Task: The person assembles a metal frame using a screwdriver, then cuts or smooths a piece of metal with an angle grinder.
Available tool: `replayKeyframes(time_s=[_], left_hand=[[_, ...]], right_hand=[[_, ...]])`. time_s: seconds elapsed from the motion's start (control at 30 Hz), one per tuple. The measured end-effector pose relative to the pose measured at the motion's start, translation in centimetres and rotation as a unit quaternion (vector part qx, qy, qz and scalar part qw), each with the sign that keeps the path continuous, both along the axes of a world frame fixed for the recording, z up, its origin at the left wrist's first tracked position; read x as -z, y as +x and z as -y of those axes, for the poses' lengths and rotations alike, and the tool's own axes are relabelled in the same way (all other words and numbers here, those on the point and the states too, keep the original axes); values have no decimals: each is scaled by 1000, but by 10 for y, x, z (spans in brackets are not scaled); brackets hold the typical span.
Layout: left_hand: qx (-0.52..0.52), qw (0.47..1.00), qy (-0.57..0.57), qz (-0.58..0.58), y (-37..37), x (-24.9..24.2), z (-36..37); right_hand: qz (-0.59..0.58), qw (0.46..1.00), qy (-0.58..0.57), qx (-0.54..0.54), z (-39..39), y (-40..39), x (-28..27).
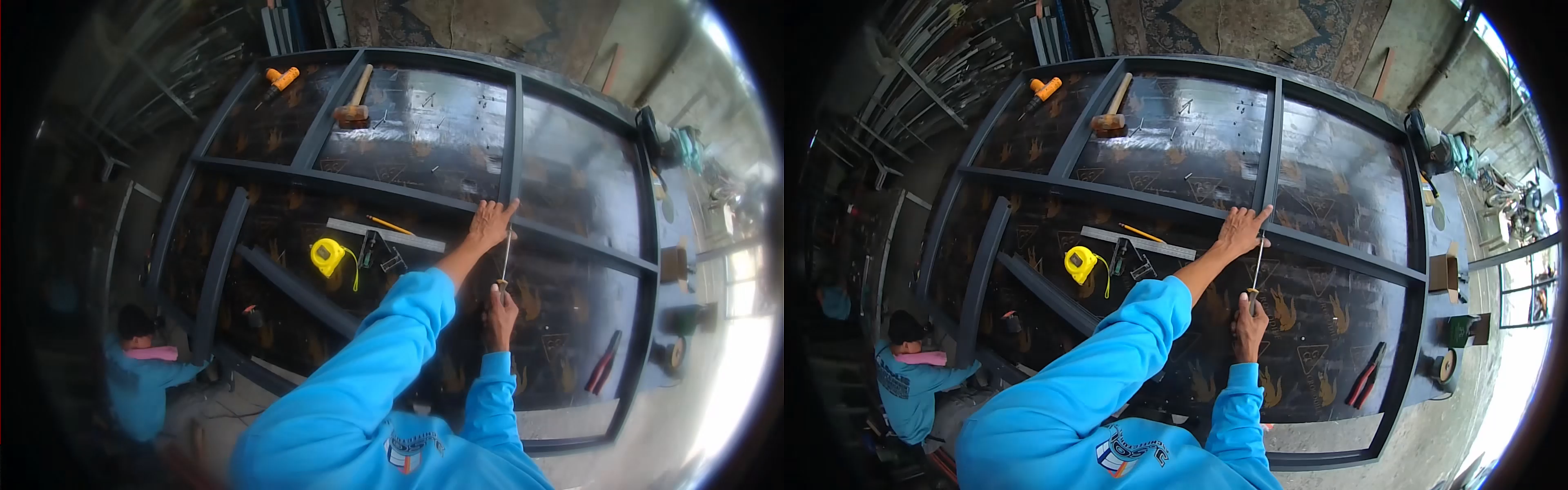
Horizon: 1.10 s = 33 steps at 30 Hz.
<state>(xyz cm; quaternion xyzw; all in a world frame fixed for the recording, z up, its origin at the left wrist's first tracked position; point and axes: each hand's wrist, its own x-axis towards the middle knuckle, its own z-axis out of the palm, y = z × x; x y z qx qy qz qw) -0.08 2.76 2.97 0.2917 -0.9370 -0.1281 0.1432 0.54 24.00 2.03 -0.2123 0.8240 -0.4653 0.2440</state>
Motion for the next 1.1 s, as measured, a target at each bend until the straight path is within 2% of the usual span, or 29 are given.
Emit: replayKeyframes(time_s=[0.03, 0.07, 0.1, 0.13, 0.17, 0.23, 0.27, 0.3, 0.37, 0.43, 0.47, 0.5, 0.53, 0.57, 0.63, 0.67, 0.7, 0.73, 0.77, 0.83, 0.87, 0.9, 0.97, 1.03, 1.1], left_hand=[[-2, 1000, -1, 1, -4, 3, -2], [4, 1000, -1, 26, -5, -2, -4], [6, 998, 0, 56, -3, -7, -5], [22, 993, 45, 108, 1, -19, -6], [3, 993, 46, 110, 4, -10, -7], [-45, 993, -102, 47, 8, 12, -25], [-49, 998, -47, 12, 17, 11, -38], [-58, 997, -46, 13, 28, 14, -59], [-74, 984, 157, 37, 53, 13, -108], [-18, 984, 178, 5, 96, 12, -180], [-6, 979, 200, -30, 117, 21, -221], [-5, 972, 235, -8, 139, 13, -266], [23, 965, 254, 54, 161, -2, -308], [36, 947, 312, 68, 179, -16, -348], [-41, 884, 455, 100, 206, -25, -424], [-43, 881, 459, 105, 215, -25, -448], [-50, 907, 407, 92, 222, -26, -467], [-59, 930, 354, 77, 225, -33, -477], [-68, 930, 353, 72, 221, -37, -480], [-230, 867, 441, 24, 207, -43, -473], [-217, 902, 372, -7, 209, -28, -476], [-240, 901, 360, -24, 209, -13, -479], [-212, 906, 366, -12, 211, -4, -476], [-218, 911, 335, -105, 216, 9, -476], [-220, 873, 376, -221, 223, 10, -472]], right_hand=[[198, 980, -19, 12, -8, -13, -20], [388, 921, -35, 25, -17, -28, -36], [364, 931, -11, -27, -25, -51, -43], [176, 979, 49, -92, -36, -72, -40], [-17, 982, 99, -160, -43, -81, -39], [-216, 965, 97, -109, -80, -79, -45], [-226, 956, 162, -97, -97, -66, -60], [-227, 955, 160, -106, -120, -54, -53], [-349, 922, 133, -104, -168, -41, -17], [-298, 935, 116, -152, -213, -28, 15], [-395, 888, 138, -192, -230, -25, 32], [-401, 883, 138, -200, -239, -22, 34], [-378, 897, 115, -197, -240, -23, 31], [-354, 910, 94, -196, -240, -24, 26], [-336, 922, 77, -176, -235, -25, 16], [-352, 918, 64, -173, -234, -27, 18], [-369, 912, 48, -172, -231, -30, 21], [-391, 902, 38, -180, -230, -33, 17], [-393, 900, 33, -188, -234, -35, 19], [-408, 886, 18, -221, -228, -41, 25], [-402, 886, 12, -232, -228, -46, 27], [-409, 881, -2, -238, -226, -48, 29], [-433, 867, -14, -245, -225, -54, 28], [-418, 872, 3, -255, -224, -59, 36], [-423, 874, 38, -237, -222, -59, 43]])
